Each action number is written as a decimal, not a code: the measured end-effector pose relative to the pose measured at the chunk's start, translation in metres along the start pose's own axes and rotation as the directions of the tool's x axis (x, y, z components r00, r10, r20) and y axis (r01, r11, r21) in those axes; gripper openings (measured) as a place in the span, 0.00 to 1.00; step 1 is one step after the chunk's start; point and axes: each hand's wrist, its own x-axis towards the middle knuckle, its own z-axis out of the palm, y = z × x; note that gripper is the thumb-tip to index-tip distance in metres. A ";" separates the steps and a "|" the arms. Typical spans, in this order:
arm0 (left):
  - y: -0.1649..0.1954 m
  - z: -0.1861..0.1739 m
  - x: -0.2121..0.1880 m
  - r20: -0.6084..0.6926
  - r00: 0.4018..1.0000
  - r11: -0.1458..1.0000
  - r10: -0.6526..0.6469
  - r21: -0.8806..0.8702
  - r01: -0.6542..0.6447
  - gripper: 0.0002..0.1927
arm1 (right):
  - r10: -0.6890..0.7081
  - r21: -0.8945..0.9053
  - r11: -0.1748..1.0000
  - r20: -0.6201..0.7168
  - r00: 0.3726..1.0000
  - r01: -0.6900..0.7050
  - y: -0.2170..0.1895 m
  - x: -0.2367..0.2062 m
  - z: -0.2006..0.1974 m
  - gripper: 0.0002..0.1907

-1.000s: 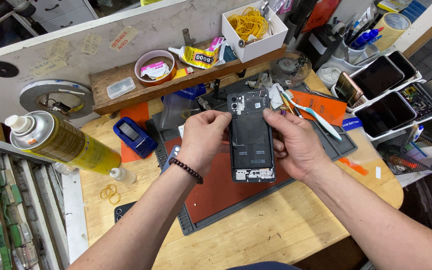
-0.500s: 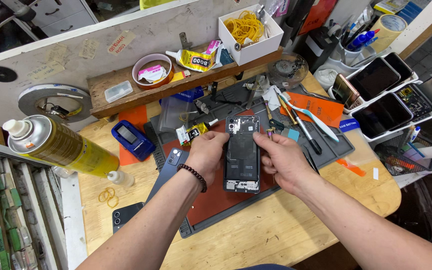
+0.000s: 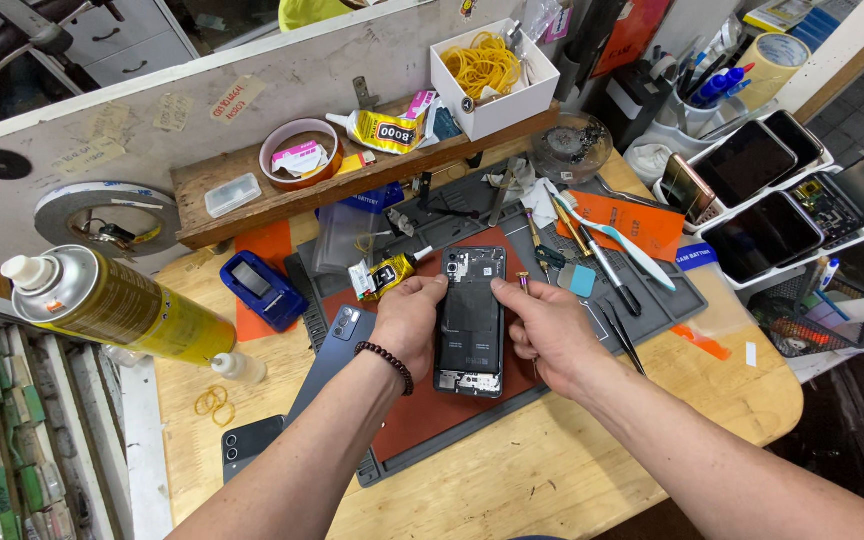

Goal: The person applies adhesive to the internal frame of a disassembled smartphone, then aligns and presses the back cover into place. They repeatedly remove the back cover to reapply adhesive and reseat it, using a small tool to assist with alignment and adhesion.

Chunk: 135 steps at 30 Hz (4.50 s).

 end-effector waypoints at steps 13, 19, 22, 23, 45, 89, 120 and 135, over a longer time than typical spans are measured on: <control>0.004 -0.003 0.000 0.121 0.988 0.995 0.097 0.009 -0.099 0.09 | -0.039 0.088 0.995 0.012 0.999 0.038 -0.002 0.000 -0.005 0.10; 0.008 0.002 -0.007 0.100 0.985 0.989 0.137 0.042 -0.142 0.10 | -0.049 0.127 0.991 0.007 0.999 0.048 -0.004 -0.004 -0.006 0.09; 0.011 0.005 -0.010 0.087 0.978 0.976 0.191 0.095 -0.198 0.11 | -0.063 0.130 0.990 0.009 0.998 0.061 -0.007 -0.005 -0.005 0.09; 0.012 0.005 -0.011 0.082 0.974 0.968 0.212 0.117 -0.221 0.11 | -0.073 0.128 0.989 0.018 0.997 0.070 -0.007 -0.006 -0.005 0.09; 0.020 0.011 -0.022 0.056 0.978 0.963 0.200 0.172 -0.207 0.12 | -0.116 0.105 0.988 0.063 0.991 0.109 -0.009 -0.010 -0.005 0.09; 0.029 0.015 -0.022 0.085 0.994 0.998 0.066 0.009 -0.067 0.15 | -0.039 0.236 0.971 0.027 0.999 0.032 -0.010 -0.008 -0.006 0.12; 0.035 0.008 -0.017 0.160 0.986 0.982 0.048 0.172 -0.076 0.12 | -0.044 0.240 0.971 0.143 0.989 0.008 0.001 -0.008 -0.019 0.15; 0.019 0.009 -0.006 0.006 0.992 0.895 0.125 0.431 -0.115 0.11 | 0.011 0.043 0.999 0.043 0.999 -0.013 0.008 -0.003 -0.015 0.16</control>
